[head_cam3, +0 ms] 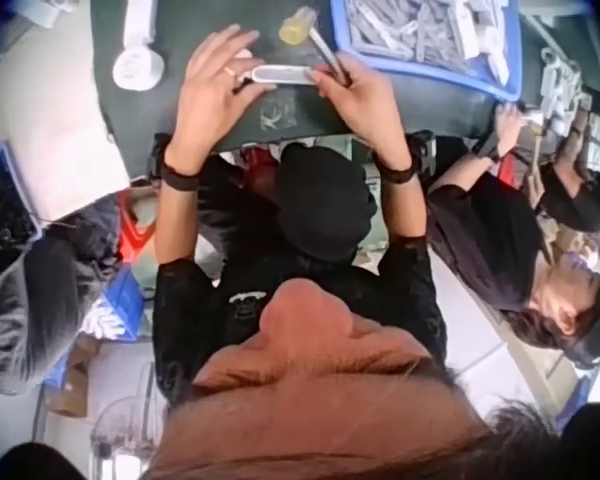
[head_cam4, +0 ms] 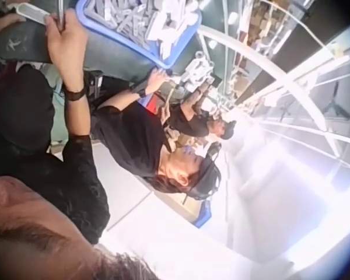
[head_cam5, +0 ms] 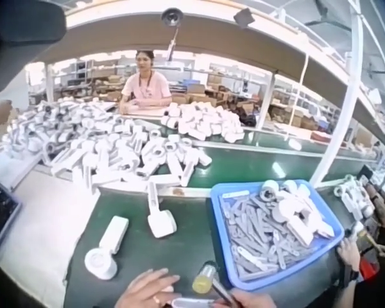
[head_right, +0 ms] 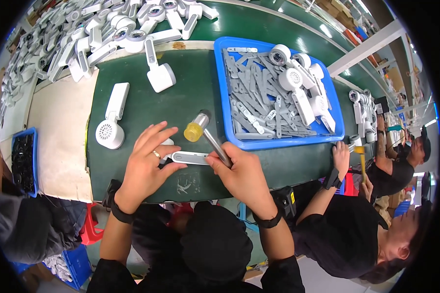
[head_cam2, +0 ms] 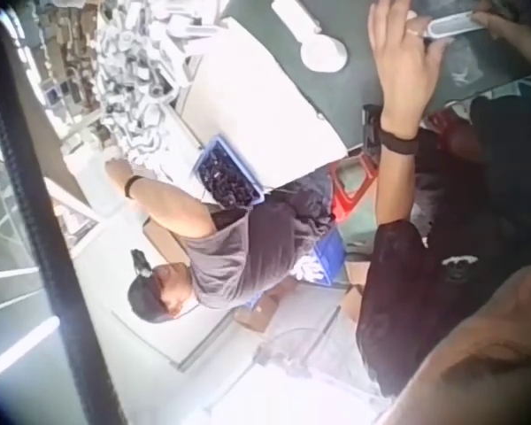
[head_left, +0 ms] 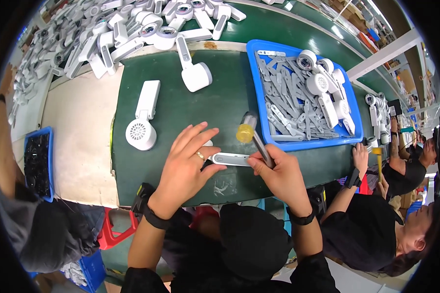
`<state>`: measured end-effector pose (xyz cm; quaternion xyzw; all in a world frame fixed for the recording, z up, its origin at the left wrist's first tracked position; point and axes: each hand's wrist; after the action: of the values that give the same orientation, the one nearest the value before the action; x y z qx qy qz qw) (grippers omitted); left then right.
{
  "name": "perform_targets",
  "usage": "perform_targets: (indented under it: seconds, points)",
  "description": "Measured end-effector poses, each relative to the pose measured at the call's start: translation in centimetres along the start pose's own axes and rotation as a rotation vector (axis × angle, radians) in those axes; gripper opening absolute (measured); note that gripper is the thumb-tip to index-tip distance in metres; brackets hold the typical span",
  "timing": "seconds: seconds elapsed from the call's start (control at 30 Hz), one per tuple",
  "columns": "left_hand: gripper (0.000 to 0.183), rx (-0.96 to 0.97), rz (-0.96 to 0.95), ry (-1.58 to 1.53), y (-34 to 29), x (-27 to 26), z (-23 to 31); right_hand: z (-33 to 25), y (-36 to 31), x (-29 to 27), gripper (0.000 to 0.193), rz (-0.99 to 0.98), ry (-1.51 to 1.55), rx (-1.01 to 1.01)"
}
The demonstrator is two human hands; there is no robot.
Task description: The person picks up a fan handle and a grey plastic strip, fits the strip into the handle, and taps it into place with a mallet. They then attach a fan head to the handle and use a screwdriver to secure the components together.
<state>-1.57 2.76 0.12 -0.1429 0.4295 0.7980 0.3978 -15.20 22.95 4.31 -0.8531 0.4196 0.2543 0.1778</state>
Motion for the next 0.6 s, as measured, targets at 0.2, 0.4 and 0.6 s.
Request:
perform_targets:
  seconds: [0.2,0.4,0.6]
  points:
    - [0.082,-0.099,-0.062,0.192,-0.7,-1.6,-0.6,1.4,0.2,0.7,0.016,-0.064,0.42,0.054]
    - [0.072,-0.193,-0.085,0.061,-0.7,-1.8,0.5,3.7,-0.8,-1.8,0.017,-0.047,0.67,0.181]
    - [0.03,-0.447,-0.065,0.176,0.8,-1.6,0.7,5.3,-1.8,-3.2,0.018,0.023,0.708,0.225]
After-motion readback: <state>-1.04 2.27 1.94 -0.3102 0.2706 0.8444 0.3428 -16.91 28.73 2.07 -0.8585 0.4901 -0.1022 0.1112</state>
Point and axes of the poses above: each hand's wrist, its own y-axis towards the middle knuckle, its own x-axis out of the palm, z = x × y, and after that the axes turned 10 degrees about z, right-handed
